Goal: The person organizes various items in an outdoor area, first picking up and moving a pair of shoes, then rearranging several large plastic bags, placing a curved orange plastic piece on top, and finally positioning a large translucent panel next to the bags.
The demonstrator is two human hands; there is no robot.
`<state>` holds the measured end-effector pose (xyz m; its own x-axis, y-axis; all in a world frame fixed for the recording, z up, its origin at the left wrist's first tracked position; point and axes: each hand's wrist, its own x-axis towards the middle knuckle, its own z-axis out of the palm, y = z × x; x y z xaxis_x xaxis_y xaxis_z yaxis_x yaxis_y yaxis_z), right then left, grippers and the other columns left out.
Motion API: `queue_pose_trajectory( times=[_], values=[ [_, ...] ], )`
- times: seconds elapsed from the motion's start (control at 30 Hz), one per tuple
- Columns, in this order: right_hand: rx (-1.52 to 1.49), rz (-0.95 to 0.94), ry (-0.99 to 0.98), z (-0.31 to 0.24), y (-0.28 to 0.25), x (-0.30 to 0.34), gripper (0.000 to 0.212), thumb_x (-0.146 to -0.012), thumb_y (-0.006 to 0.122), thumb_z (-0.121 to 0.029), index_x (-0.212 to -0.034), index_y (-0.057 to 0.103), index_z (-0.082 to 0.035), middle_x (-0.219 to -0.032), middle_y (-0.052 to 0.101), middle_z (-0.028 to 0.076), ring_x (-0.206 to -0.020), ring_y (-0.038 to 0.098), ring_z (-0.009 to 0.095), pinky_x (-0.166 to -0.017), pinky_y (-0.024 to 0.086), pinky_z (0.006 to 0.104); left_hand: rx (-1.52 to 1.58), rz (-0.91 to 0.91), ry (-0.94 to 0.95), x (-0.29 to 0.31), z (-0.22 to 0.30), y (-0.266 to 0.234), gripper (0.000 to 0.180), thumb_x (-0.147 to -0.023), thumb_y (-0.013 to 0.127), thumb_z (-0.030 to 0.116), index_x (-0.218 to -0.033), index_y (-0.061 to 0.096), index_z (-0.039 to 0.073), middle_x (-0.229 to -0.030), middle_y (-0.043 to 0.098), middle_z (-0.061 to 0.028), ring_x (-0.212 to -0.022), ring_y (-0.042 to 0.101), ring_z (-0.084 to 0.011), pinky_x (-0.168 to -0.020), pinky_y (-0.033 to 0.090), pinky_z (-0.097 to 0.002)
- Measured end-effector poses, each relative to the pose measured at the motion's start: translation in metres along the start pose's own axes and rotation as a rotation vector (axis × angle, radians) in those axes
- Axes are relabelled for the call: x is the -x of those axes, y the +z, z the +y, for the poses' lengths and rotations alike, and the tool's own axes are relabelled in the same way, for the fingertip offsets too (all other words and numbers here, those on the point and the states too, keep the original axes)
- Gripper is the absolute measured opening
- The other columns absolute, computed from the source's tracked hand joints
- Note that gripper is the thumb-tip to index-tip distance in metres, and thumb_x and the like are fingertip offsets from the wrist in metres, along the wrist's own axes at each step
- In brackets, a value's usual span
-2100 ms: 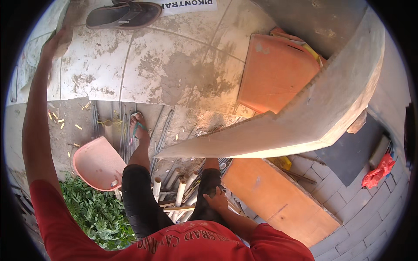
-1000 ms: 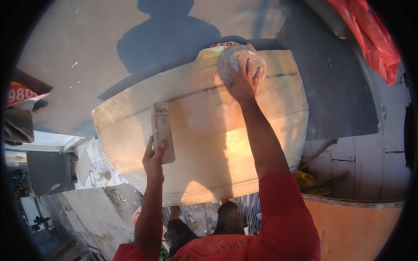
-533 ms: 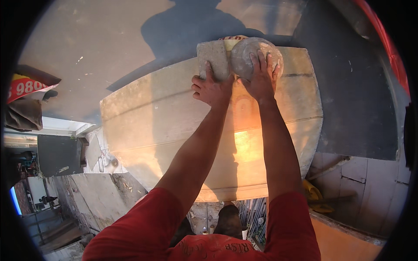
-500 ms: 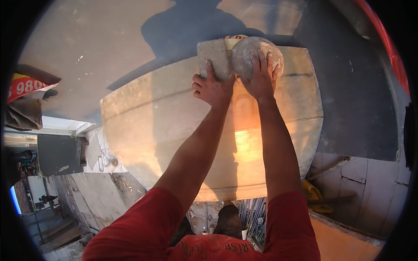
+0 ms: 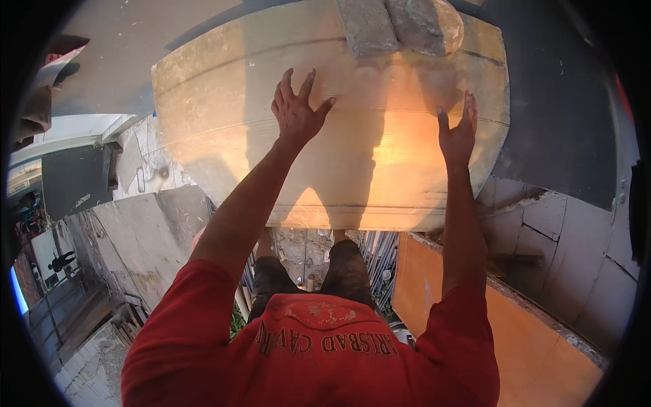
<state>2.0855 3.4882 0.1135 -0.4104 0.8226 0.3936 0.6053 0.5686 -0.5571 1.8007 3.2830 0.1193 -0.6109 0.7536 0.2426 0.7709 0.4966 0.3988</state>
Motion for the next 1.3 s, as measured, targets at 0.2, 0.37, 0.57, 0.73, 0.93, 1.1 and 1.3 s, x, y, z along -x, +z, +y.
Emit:
queue_pose_trajectory(
  times=[0.2,0.37,0.57,0.73,0.93,1.1,1.3],
  values=[
    [-0.158,-1.007,0.83,0.02,-0.094,0.491,0.079,-0.1,0.048,-0.055,-0.156,0.026,-0.004,-0.16,0.026,0.023,-0.149,0.026,0.033,-0.119,0.025,0.041,-0.063,-0.724,-0.41,0.382,-0.165,-0.129,0.081,-0.083,0.07,0.056,-0.151,0.042,0.024,-0.155,0.032,-0.0231,-0.142,0.032,-0.0459,-0.114,0.031,-0.054],
    [0.054,-1.459,1.342,-0.04,-0.211,0.577,0.074,-0.099,0.051,-0.053,-0.15,0.031,-0.004,-0.151,0.033,0.021,-0.138,0.033,0.031,-0.11,0.03,0.0405,1.648,-0.481,-1.997,0.707,-0.192,-0.247,0.073,-0.096,0.056,0.056,-0.139,0.051,-0.002,-0.127,0.064,-0.0221,-0.116,0.064,-0.0293,-0.101,0.049,-0.0402],
    [0.042,-1.253,1.198,-0.061,-0.182,0.523,0.067,-0.098,0.055,-0.05,-0.143,0.037,-0.004,-0.14,0.041,0.018,-0.125,0.041,0.029,-0.099,0.036,0.0401,1.779,-0.275,-2.031,0.773,-0.13,-0.269,0.064,-0.096,0.056,0.049,-0.136,0.054,-0.001,-0.124,0.066,-0.02,-0.113,0.065,-0.0282,-0.099,0.051,-0.0399],
    [0.028,-1.251,1.024,-0.133,-0.135,0.5,0.062,-0.097,0.058,-0.048,-0.138,0.042,-0.004,-0.131,0.048,0.016,-0.114,0.047,0.027,-0.09,0.041,0.0396,1.974,-0.119,-1.942,0.814,-0.132,-0.285,0.056,-0.097,0.056,0.043,-0.133,0.057,0.0,-0.122,0.067,-0.0183,-0.11,0.066,-0.0273,-0.097,0.052,-0.0396],
    [0.125,-1.414,0.872,-0.224,-0.088,0.509,0.055,-0.095,0.062,-0.045,-0.131,0.048,-0.005,-0.12,0.056,0.013,-0.101,0.055,0.025,-0.08,0.046,0.0392,2.191,0.062,-1.801,0.854,-0.145,-0.295,0.047,-0.098,0.056,0.036,-0.129,0.059,0.001,-0.119,0.068,-0.0162,-0.106,0.068,-0.0262,-0.095,0.054,-0.0392],
    [0.212,-1.494,0.691,-0.317,-0.025,0.482,0.05,-0.095,0.065,-0.043,-0.125,0.053,-0.005,-0.111,0.063,0.011,-0.09,0.061,0.023,-0.071,0.051,0.0387,2.332,0.226,-1.727,0.869,-0.149,-0.299,0.04,-0.098,0.056,0.029,-0.126,0.062,0.002,-0.117,0.069,-0.0145,-0.103,0.069,-0.0253,-0.093,0.056,-0.0389],
    [0.073,-1.36,0.028,-0.505,0.127,0.442,0.034,-0.089,0.075,-0.031,-0.1,0.058,-0.005,-0.095,0.068,0.011,-0.078,0.065,0.018,-0.065,0.053,0.0354,2.341,0.353,-1.722,0.854,-0.172,-0.316,0.032,-0.096,0.056,0.02,-0.118,0.064,-0.002,-0.111,0.07,-0.0159,-0.093,0.072,-0.0264,-0.082,0.061,-0.0398]
  ],
)
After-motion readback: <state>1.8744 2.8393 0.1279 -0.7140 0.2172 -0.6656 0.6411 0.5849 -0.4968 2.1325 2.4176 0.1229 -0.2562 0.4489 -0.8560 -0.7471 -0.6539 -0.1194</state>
